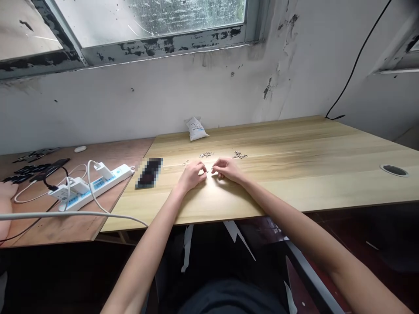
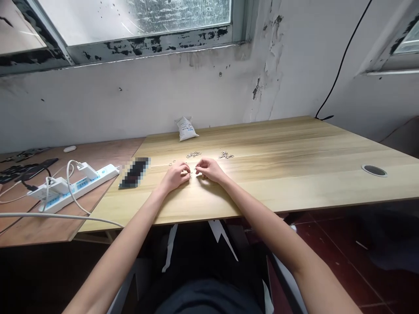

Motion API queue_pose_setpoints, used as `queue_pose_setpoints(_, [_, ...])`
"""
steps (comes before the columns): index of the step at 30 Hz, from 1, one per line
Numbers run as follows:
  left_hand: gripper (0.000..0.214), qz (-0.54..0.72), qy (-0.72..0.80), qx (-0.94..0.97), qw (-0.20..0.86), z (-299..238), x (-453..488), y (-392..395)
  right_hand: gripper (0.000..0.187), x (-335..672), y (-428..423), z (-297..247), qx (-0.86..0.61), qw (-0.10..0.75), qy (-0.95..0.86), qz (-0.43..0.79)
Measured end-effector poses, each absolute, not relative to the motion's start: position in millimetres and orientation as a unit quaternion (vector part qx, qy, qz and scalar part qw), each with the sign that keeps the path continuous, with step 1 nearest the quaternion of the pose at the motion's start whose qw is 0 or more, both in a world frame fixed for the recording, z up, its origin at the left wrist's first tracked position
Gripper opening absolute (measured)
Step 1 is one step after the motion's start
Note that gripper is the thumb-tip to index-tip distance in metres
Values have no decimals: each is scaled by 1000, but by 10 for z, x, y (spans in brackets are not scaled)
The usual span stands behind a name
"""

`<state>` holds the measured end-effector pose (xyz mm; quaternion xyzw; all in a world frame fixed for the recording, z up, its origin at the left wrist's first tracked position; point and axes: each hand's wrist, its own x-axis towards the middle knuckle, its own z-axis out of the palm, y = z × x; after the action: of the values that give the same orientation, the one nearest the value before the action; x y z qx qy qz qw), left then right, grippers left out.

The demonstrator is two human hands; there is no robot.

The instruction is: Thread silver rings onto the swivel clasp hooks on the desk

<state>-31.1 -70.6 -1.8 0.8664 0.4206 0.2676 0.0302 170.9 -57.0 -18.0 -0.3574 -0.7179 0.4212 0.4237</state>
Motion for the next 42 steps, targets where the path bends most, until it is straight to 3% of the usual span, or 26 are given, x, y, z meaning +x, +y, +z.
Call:
queue_pose_setpoints(15, [6, 306, 399, 863, -47, -170, -282, -751, 14, 1674, -623, -270, -347, 405, -800, 273])
queue_pose_setpoints(28, [4, 353, 404, 843, 31, -185, -328, -752, 10, 1622, -688, -305, -360, 370, -848, 122])
queue_pose_setpoints(42, [4, 382, 408, 823, 101, -197, -330, -732, 11, 1627, -730, -250, -359, 390, -838, 129])
